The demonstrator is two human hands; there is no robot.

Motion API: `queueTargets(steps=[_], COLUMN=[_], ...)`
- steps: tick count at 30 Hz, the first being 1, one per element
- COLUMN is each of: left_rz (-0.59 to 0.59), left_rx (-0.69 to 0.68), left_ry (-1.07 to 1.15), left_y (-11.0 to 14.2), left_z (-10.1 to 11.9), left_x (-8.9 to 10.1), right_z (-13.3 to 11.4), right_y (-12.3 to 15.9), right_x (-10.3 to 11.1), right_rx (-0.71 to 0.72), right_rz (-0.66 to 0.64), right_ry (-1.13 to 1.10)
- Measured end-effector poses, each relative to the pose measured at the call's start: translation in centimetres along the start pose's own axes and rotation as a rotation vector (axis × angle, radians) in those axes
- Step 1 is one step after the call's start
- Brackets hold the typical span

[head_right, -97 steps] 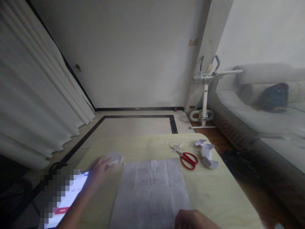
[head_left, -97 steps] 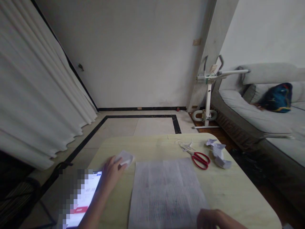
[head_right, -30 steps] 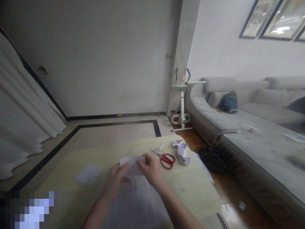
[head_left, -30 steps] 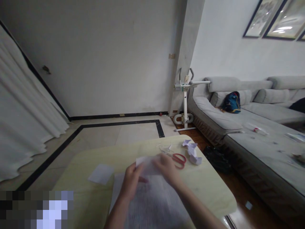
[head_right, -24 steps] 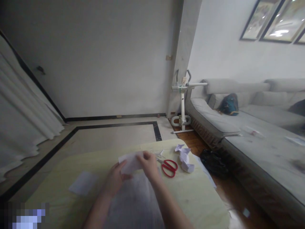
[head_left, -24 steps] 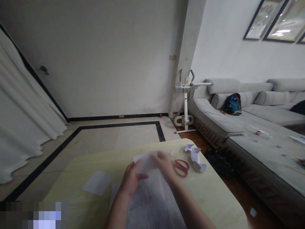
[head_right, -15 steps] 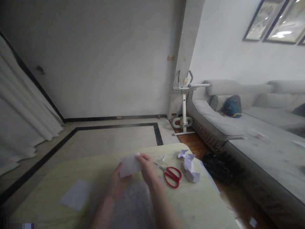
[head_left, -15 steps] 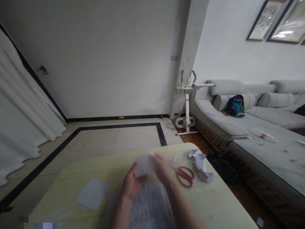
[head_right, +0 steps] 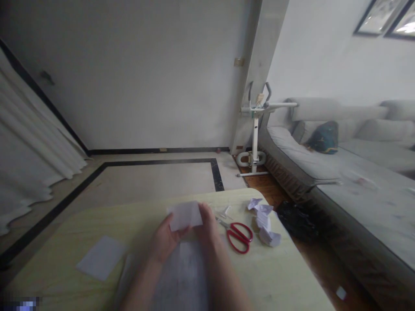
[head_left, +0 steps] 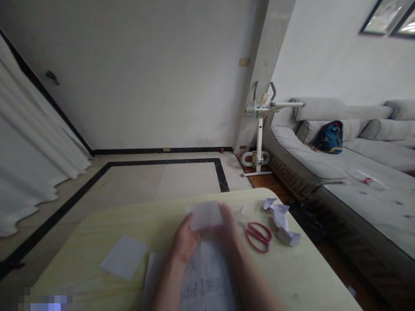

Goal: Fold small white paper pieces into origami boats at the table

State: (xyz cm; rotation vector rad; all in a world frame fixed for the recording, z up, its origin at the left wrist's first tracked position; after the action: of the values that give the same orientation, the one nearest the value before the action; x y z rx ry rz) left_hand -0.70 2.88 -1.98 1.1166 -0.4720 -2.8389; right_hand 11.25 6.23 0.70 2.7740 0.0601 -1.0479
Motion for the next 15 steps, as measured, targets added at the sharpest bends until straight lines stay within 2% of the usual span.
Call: queueTargets(steps=[4,10,15], left_rz=[0.037,0.061,0.065], left_rx=[-0.046,-0.007,-0.006], left_ry=[-0.073,-0.175,-0.165], left_y=[0.5,0.7,0.8], left_z=[0.3,-0.3,-0.7], left_x=[-0.3,-0.1,-0.2], right_z=[-0.5,1.1,1.6], right_y=[0.3,0.4,0.8], right_x=[-0.4,-0.6,-1.5], right_rx=[-0.031,-0.110,-0.167], right_rz=[-0.053,-0.110,-0.234], right_ry=[-0.017,-0.170,-0.239])
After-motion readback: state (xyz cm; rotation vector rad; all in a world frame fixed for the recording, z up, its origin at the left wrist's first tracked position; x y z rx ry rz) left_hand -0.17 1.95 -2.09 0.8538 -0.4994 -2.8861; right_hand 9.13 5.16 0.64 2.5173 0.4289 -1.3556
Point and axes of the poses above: each hand's wrist, its own y-axis away from the middle knuckle, its own x-axis out of the back of the hand, z = x × y, the point moved 7 cm from there along -y, towards the middle knuckle, and after that the axes turned 13 degrees about -y, right-handed, at the moved point
